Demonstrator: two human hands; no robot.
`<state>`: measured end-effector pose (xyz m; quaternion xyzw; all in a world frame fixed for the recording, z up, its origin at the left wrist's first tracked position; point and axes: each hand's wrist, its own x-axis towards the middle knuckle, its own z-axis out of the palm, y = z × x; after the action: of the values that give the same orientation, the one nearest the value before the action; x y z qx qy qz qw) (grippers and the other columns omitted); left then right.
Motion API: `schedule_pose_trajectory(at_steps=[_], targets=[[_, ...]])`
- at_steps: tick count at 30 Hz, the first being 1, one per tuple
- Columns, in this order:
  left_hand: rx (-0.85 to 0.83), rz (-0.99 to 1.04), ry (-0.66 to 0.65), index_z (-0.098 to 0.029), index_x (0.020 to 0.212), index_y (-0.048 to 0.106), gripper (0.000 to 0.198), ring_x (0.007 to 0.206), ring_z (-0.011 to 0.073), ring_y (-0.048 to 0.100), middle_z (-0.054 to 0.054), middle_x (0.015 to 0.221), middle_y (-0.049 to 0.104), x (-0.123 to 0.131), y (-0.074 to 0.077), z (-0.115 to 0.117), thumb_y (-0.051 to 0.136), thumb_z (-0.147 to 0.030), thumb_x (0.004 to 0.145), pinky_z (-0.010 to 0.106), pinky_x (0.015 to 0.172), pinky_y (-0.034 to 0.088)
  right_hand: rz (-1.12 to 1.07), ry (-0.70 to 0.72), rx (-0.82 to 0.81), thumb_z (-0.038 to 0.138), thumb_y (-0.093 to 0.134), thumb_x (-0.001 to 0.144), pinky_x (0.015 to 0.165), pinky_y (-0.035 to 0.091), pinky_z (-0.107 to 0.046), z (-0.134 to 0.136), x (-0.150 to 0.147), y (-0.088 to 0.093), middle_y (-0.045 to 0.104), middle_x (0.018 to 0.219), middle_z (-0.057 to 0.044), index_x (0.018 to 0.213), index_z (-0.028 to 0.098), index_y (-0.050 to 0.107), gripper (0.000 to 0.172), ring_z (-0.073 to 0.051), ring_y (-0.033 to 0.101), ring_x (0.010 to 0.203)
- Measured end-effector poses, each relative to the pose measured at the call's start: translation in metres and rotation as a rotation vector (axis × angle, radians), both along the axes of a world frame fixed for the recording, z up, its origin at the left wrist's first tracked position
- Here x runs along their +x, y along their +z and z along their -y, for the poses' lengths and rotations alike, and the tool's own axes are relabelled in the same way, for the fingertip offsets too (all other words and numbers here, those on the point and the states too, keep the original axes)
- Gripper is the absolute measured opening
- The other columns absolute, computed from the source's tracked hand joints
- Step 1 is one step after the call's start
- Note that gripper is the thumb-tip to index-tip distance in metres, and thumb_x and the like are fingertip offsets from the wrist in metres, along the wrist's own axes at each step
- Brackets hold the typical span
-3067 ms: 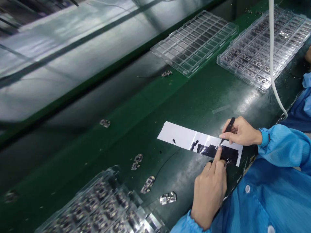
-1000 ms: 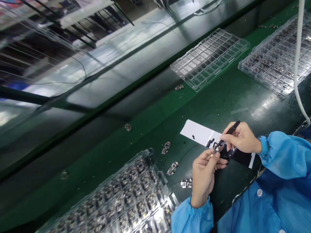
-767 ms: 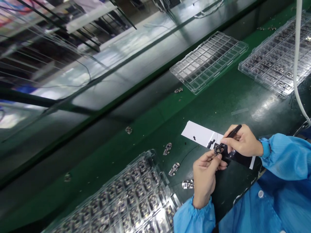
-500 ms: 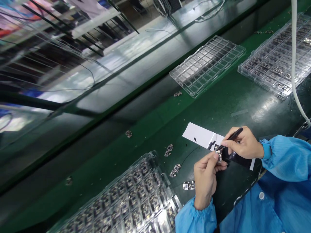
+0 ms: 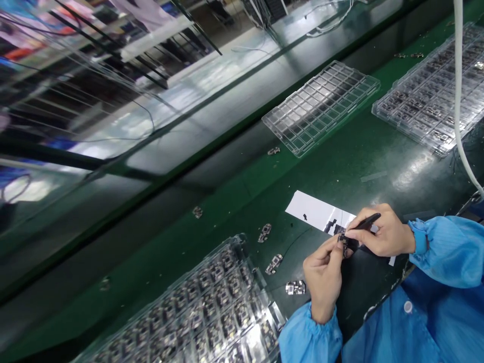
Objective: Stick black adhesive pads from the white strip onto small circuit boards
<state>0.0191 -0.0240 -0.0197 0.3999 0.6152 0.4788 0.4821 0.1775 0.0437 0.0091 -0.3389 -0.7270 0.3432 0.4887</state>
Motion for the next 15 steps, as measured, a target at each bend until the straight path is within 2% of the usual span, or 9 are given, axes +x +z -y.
schedule_pose_trajectory(at_steps=[2, 5, 7, 10, 13, 15], targets=[[-0.006, -0.006, 0.009, -0.016, 0.075, 0.075, 0.018, 0.063, 0.0146, 0.062, 0.004, 0.071, 0.070, 0.000, -0.001, 0.001, 0.064, -0.029, 0.079, 0.027, 0.062, 0.048, -0.001, -0.023, 0.019, 0.020, 0.063, 0.078, 0.048, 0.048, -0.020, -0.002, 0.002, 0.002, 0.070, 0.063, -0.005, 0.073, 0.013, 0.066, 0.009, -0.012, 0.063, 0.051], [-0.027, 0.012, 0.022, -0.016, 0.075, 0.075, 0.019, 0.061, 0.0143, 0.062, 0.004, 0.068, 0.069, -0.001, 0.000, 0.001, 0.063, -0.030, 0.079, 0.027, 0.063, 0.048, -0.055, -0.038, -0.087, 0.019, 0.064, 0.078, 0.043, 0.045, -0.019, -0.005, 0.005, 0.007, 0.067, 0.058, -0.003, 0.073, 0.012, 0.066, 0.008, -0.010, 0.060, 0.045], [-0.037, 0.016, 0.021, -0.016, 0.074, 0.075, 0.020, 0.061, 0.0149, 0.062, 0.004, 0.065, 0.069, -0.001, 0.002, 0.000, 0.063, -0.030, 0.078, 0.027, 0.063, 0.048, -0.087, 0.014, -0.171, 0.020, 0.064, 0.078, 0.041, 0.044, -0.018, -0.004, 0.005, 0.008, 0.064, 0.052, -0.002, 0.074, 0.011, 0.066, 0.010, -0.010, 0.058, 0.041], [-0.052, 0.024, 0.025, -0.015, 0.073, 0.075, 0.020, 0.059, 0.0152, 0.062, 0.004, 0.066, 0.069, 0.000, 0.003, -0.001, 0.064, -0.032, 0.076, 0.027, 0.060, 0.048, -0.080, 0.073, -0.185, 0.023, 0.064, 0.078, 0.041, 0.045, -0.019, -0.002, 0.002, 0.006, 0.062, 0.049, -0.001, 0.074, 0.011, 0.065, 0.012, -0.009, 0.057, 0.039], [-0.061, 0.030, 0.039, -0.015, 0.067, 0.073, 0.021, 0.059, 0.0147, 0.062, 0.004, 0.061, 0.068, 0.002, 0.004, -0.001, 0.065, -0.032, 0.075, 0.026, 0.060, 0.049, -0.084, 0.008, -0.185, 0.022, 0.064, 0.078, 0.043, 0.047, -0.020, -0.003, 0.001, 0.006, 0.065, 0.053, -0.002, 0.073, 0.013, 0.065, 0.011, -0.010, 0.059, 0.042], [-0.107, 0.059, 0.053, -0.014, 0.067, 0.072, 0.021, 0.056, 0.0137, 0.061, 0.003, 0.056, 0.066, 0.003, 0.010, -0.001, 0.066, -0.033, 0.074, 0.025, 0.058, 0.048, -0.136, -0.050, -0.261, 0.024, 0.064, 0.078, 0.042, 0.048, -0.020, -0.007, 0.003, 0.008, 0.066, 0.059, -0.003, 0.072, 0.014, 0.065, 0.012, -0.011, 0.060, 0.043]])
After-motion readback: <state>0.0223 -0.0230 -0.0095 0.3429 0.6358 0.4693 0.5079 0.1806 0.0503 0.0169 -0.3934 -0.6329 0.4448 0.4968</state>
